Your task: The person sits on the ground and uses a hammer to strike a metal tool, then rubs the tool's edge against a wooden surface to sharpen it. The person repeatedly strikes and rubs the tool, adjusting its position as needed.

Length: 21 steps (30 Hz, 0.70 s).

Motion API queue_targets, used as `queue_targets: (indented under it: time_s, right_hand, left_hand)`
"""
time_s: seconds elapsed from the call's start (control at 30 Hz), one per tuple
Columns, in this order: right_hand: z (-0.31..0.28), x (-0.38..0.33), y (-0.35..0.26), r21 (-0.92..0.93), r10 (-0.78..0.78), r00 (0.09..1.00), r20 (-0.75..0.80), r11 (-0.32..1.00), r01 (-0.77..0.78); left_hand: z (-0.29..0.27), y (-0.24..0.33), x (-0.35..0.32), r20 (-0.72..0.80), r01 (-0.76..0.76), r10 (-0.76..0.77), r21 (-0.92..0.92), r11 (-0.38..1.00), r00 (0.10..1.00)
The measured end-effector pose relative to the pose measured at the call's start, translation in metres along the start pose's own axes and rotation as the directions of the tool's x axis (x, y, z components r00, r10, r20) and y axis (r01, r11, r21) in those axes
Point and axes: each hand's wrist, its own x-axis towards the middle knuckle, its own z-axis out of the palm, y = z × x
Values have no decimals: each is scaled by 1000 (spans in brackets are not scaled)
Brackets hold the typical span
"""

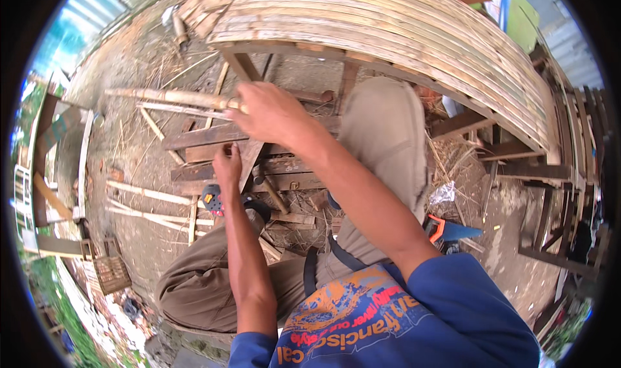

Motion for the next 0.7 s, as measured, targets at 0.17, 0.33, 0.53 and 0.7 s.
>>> queue_targets:
  time_s: [0.17, 0.33, 0.53, 0.7]
  right_hand:
    - [-84, -40, -49, 296, -224, 949, -223, 912, 285]
    - [-100, -110, -14, 597, -11, 913, -407, 754, 275]
    - [-71, -182, 115, 469, 395, 904, -165, 838, -280]
    - [-25, -244, 250, 170, 666, 746, 16, 733, -659]
  left_hand:
    - [-57, 147, 23, 30, -23, 132, -924, 383, 991]
    - [-97, 279, -24, -75, -286, 392, -808, 515, 917]
    - [-77, 334, -52, 474, -401, 657, -536, 743, 585]
    - [-8, 290, -32, 698, -608, 529, -168, 776, 482]
